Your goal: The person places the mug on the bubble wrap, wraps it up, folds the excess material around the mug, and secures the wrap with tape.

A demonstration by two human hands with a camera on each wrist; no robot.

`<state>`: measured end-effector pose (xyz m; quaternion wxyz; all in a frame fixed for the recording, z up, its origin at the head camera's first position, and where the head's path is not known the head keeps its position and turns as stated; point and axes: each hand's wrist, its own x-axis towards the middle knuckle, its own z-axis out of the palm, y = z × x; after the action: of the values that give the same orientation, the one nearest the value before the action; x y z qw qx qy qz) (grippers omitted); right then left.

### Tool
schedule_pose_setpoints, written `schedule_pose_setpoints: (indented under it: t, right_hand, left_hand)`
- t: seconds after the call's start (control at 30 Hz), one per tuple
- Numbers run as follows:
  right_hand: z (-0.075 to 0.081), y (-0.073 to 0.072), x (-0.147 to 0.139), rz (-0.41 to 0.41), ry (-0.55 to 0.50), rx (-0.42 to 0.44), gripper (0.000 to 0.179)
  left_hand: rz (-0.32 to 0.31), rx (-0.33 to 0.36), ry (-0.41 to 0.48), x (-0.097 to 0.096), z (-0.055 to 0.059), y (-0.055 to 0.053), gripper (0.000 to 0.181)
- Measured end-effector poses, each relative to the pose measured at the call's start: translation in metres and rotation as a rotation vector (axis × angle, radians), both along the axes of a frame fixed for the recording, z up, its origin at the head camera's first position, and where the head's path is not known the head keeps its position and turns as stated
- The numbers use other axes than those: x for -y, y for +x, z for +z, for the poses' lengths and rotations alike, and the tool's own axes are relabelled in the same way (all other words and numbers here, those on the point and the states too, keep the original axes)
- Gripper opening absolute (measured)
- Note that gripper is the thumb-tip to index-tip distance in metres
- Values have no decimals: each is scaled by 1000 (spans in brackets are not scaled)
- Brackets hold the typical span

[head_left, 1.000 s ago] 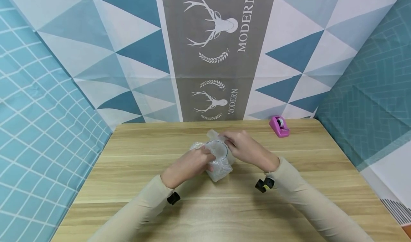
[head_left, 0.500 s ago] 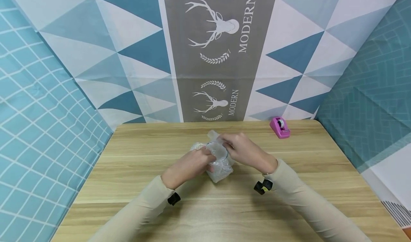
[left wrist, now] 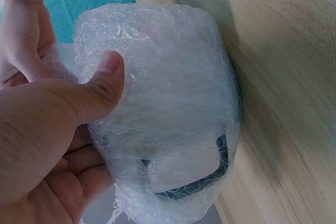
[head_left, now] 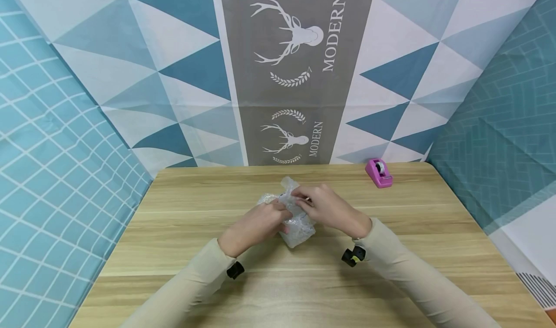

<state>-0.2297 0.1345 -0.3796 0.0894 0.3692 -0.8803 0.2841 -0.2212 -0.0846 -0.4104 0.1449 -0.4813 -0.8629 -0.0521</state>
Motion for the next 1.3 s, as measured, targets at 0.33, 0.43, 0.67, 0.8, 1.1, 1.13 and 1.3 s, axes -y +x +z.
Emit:
schedule_pose_setpoints:
  t: [0.33, 0.43, 0.67, 0.8, 1.1, 1.13, 1.3]
  right_hand:
    - [-2, 1, 2, 10, -20, 60, 18]
    - [-4, 1, 0, 12, -24, 79, 20]
    - [-5, -1, -5, -12, -2, 82, 22]
    - [-5, -3, -8, -11, -5, 34, 18]
    - [-11, -10, -10, 26, -68, 62, 24]
    - [-11, -10, -10, 28, -75, 68, 24]
    - [-14, -10, -10, 25, -69, 53, 24]
  left_hand:
    - [3, 1, 15, 0, 0, 0, 20]
    - [-2, -2, 30, 0, 0, 0, 26]
    - [10, -2, 16, -1, 0, 1, 20]
    - [16, 2, 5, -1, 0, 1, 20]
    - [13, 30, 14, -1, 1, 2, 20]
    - [14, 31, 15, -1, 1, 2, 20]
    - [10, 24, 23, -2, 2, 1, 20]
